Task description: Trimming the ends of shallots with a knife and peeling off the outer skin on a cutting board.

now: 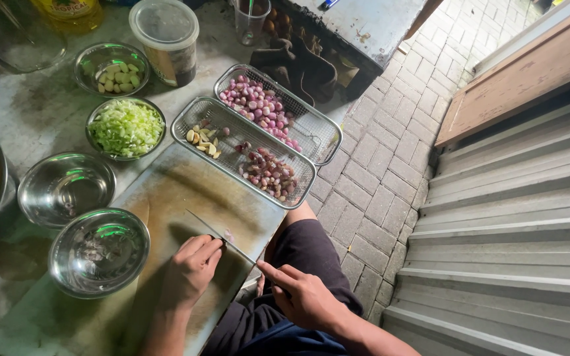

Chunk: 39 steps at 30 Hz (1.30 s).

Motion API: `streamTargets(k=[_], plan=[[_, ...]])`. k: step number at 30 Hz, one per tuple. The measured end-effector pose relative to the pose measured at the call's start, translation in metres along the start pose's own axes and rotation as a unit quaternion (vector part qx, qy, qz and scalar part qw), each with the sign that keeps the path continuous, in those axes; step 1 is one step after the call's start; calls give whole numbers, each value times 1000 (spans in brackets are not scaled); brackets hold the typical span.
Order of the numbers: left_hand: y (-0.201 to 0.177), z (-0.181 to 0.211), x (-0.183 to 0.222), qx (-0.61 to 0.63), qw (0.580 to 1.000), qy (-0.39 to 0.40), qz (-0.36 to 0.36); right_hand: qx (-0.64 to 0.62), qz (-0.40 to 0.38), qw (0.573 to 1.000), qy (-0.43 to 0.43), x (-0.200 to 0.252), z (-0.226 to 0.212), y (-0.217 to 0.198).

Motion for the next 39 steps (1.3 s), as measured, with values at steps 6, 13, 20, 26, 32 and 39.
streamTargets(k=[6, 13, 20, 26, 32, 39], plan=[[4, -9, 5, 23, 1000, 14, -13, 4, -7, 1000, 10, 0, 2, 0], [-3, 12, -3, -33, 997, 67, 8, -2, 2, 1000, 5, 0, 1, 0], [-1, 15, -1, -150, 986, 77, 9, -11, 6, 1000, 2, -1, 2, 2], [-6, 12, -5, -186, 979, 57, 53, -9, 2, 1000, 11, -2, 4, 4], [-12, -11, -6, -216, 971, 10, 102, -39, 13, 999, 10, -3, 4, 2], [-26, -2, -7, -283, 949, -8, 138, -29, 1, 999, 17, -3, 5, 0]])
Point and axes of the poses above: each hand's wrist, its own x-axis away from the middle knuckle, its own y-axis out of the palm, z = x × y, the point moved 8 cm from there along -x, towards the middle knuckle, and after that the axes turned 4 degrees about z, right-handed, at the moved point
